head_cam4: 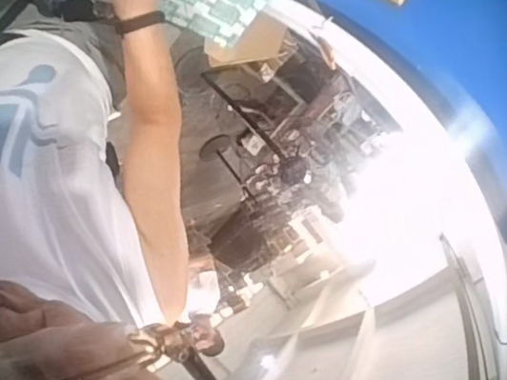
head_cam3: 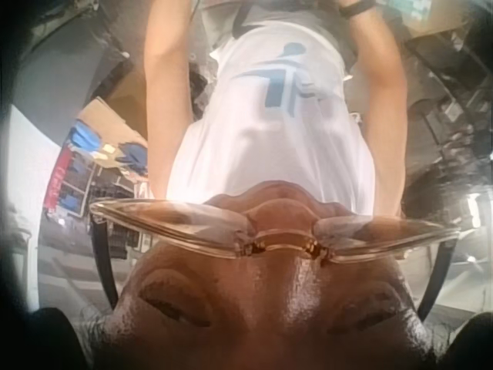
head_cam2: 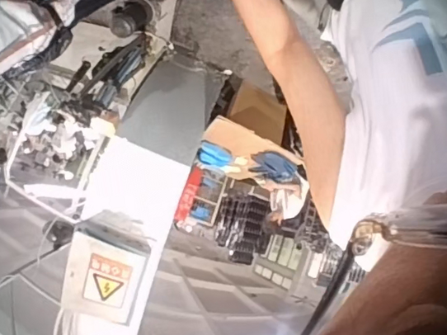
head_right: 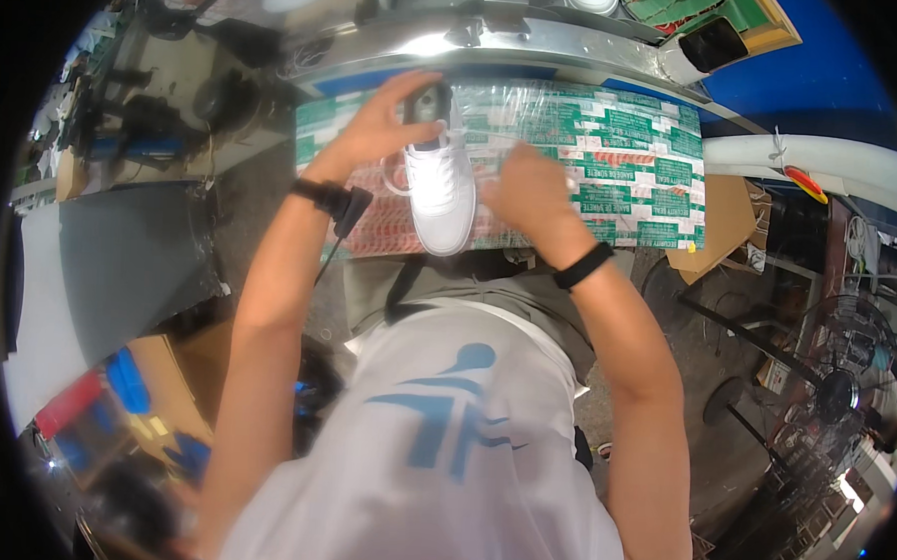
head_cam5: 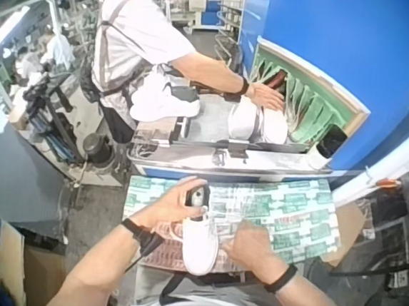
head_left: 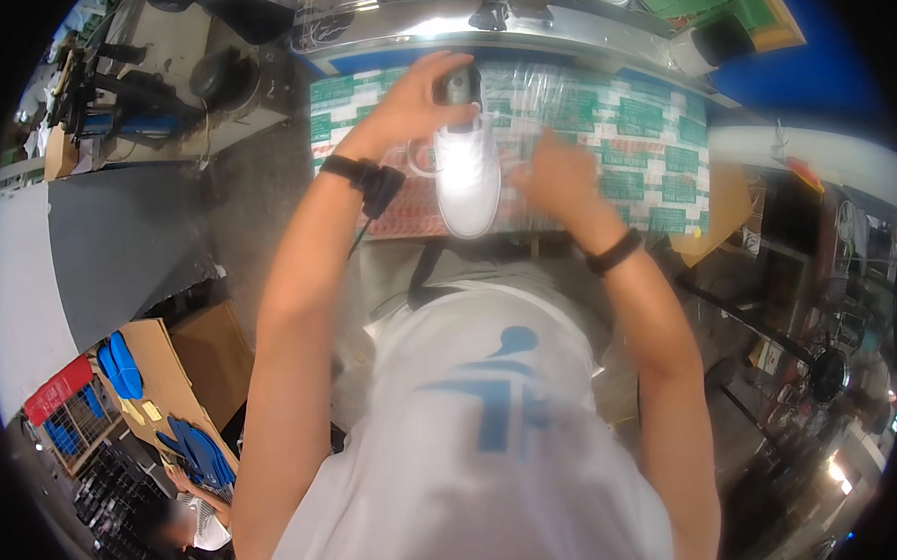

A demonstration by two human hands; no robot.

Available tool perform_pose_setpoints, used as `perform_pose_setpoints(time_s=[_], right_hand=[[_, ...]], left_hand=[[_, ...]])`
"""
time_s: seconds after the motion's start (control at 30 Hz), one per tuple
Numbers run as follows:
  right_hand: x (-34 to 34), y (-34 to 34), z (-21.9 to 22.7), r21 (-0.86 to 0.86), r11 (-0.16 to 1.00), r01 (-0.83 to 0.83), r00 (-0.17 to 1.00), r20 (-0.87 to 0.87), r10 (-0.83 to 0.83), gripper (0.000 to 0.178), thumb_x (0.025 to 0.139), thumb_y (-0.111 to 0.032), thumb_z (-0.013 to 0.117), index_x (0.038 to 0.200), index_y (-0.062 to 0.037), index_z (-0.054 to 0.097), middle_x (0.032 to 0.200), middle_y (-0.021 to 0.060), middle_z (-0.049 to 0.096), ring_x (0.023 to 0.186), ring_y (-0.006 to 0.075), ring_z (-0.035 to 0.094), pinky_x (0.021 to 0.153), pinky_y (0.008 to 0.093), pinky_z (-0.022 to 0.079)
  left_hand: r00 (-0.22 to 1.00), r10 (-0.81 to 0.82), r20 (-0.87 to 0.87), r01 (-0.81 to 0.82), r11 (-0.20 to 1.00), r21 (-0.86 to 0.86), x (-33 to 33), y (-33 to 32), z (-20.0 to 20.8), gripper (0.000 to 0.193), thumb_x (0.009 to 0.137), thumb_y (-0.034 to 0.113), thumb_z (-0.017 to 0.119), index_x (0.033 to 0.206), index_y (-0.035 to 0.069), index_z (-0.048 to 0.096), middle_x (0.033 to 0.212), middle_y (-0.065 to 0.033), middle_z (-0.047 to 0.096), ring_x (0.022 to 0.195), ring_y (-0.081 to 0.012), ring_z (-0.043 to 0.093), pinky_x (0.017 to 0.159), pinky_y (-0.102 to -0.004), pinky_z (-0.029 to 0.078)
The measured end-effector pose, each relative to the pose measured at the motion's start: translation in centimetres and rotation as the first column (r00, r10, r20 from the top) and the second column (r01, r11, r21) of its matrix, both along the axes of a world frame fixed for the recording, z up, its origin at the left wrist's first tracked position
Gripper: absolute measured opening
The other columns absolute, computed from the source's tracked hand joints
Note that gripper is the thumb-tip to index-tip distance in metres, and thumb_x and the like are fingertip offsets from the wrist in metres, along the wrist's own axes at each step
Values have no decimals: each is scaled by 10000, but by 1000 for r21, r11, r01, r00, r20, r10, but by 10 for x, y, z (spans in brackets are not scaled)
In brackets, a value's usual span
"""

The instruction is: Apply adhesive and assemble shoe components on a production line.

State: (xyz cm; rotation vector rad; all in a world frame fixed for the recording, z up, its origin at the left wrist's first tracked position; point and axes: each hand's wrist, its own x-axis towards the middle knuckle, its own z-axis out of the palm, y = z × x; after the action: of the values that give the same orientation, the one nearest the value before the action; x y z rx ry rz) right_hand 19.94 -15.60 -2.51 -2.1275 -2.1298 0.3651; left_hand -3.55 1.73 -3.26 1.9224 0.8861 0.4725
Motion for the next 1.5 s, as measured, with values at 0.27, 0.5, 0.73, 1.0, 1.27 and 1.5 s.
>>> perform_pose_setpoints(time_s=[0.27,0.5,0.73,1.0,1.27,1.5], right_hand=[[-2,-61,19,-77,994,80,906,-410,-105,697,933,-320,764,1491,75,629,1271,313,756,1167,439,752,1030,489,589],[-52,-24,7,-20,970,242,535,-831,-151,603,976,-231,727,1496,61,635,1344,280,743,1239,399,729,1113,421,533],[-54,-40,34,-13,999,45,788,-614,-43,729,902,-282,769,1525,55,597,1088,221,737,1023,411,727,934,469,586],[-38,-50,38,78,993,-86,965,-242,103,822,835,-316,823,1490,111,567,958,238,707,815,415,727,763,523,602],[-41,-77,62,34,996,-84,888,-451,90,818,823,-297,848,1497,80,578,979,215,704,855,413,721,758,490,601],[-46,-30,22,353,934,-62,942,-289,172,793,827,-268,842,1496,73,588,1018,202,692,913,396,708,782,496,586]], left_hand=[[999,13,43,-15,998,57,-4,1,-11,888,871,370,929,1654,166,564,1750,-263,404,1625,-416,404,1323,-485,375],[999,4,34,-6,998,61,1,-1,-12,894,861,385,939,1645,157,575,1745,-270,406,1632,-415,394,1324,-491,373],[998,23,65,-28,997,72,0,-2,-13,848,895,392,907,1645,170,580,1736,-227,450,1627,-395,400,1328,-524,349],[999,32,36,-34,998,48,-6,2,-12,847,899,423,906,1640,170,584,1721,-222,474,1637,-390,385,1335,-527,334],[994,35,101,-41,998,57,-1,-4,-13,850,883,398,918,1629,157,589,1706,-187,504,1608,-368,431,1335,-499,345],[993,63,102,-64,998,6,5,-10,-11,865,879,403,918,1643,184,579,1732,-208,459,1642,-386,381,1347,-517,328]])
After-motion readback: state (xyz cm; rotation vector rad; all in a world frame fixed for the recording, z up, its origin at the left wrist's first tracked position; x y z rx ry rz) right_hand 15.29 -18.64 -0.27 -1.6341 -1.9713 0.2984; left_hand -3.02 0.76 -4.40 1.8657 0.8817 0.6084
